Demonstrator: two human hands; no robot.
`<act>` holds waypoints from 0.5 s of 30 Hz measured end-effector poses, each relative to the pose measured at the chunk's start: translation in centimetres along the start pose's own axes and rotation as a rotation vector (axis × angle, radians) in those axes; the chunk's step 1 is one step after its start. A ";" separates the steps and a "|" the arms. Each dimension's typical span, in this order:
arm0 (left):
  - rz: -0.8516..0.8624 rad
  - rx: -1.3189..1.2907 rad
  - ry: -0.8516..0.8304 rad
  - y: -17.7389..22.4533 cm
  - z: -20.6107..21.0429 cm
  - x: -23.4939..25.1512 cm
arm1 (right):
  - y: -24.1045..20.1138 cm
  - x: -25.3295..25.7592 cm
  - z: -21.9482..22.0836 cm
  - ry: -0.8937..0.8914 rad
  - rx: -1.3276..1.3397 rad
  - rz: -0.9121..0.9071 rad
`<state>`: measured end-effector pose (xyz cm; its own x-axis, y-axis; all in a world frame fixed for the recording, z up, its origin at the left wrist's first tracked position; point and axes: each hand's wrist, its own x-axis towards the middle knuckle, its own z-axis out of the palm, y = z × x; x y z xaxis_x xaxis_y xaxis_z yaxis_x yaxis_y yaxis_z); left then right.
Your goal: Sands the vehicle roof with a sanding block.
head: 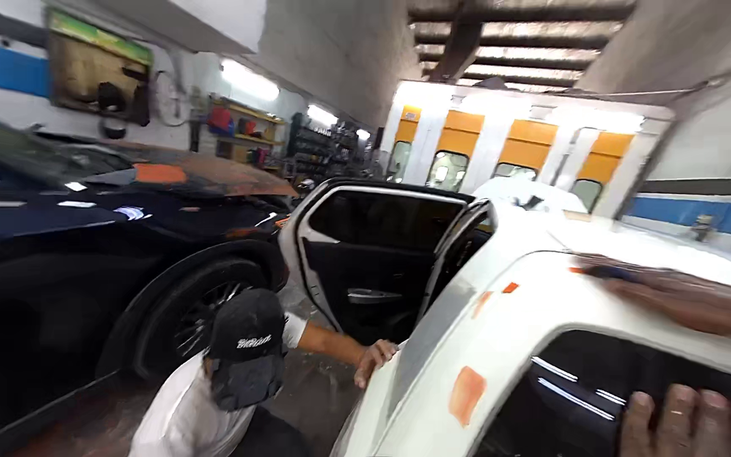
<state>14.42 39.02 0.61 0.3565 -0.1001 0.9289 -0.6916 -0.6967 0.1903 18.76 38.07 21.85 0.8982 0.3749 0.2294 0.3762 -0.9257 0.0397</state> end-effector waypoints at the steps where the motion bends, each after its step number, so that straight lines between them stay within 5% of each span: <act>1: 0.004 0.012 -0.001 0.1 -0.1 0.2 | 1.2 2.0 0.6 0.013 -0.005 -0.054; 3: 0.027 0.018 -0.053 0.3 -0.2 0.4 | 6.3 3.7 0.1 -0.074 0.011 -0.148; 7: 0.053 -0.002 -0.185 -0.3 -0.5 0.7 | 13.1 -2.5 -1.1 -0.078 0.033 -0.177; 12: 0.062 0.061 -0.187 0.0 -0.2 0.7 | 6.6 3.6 -0.4 -0.155 0.002 -0.133; 15: 0.075 0.063 -0.206 -0.3 -0.3 0.6 | 7.1 3.3 -0.9 -0.173 0.048 -0.170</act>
<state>14.64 39.41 1.26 0.4307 -0.2921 0.8539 -0.6826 -0.7244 0.0965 24.17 32.73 23.71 0.8454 0.5315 0.0528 0.5315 -0.8469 0.0163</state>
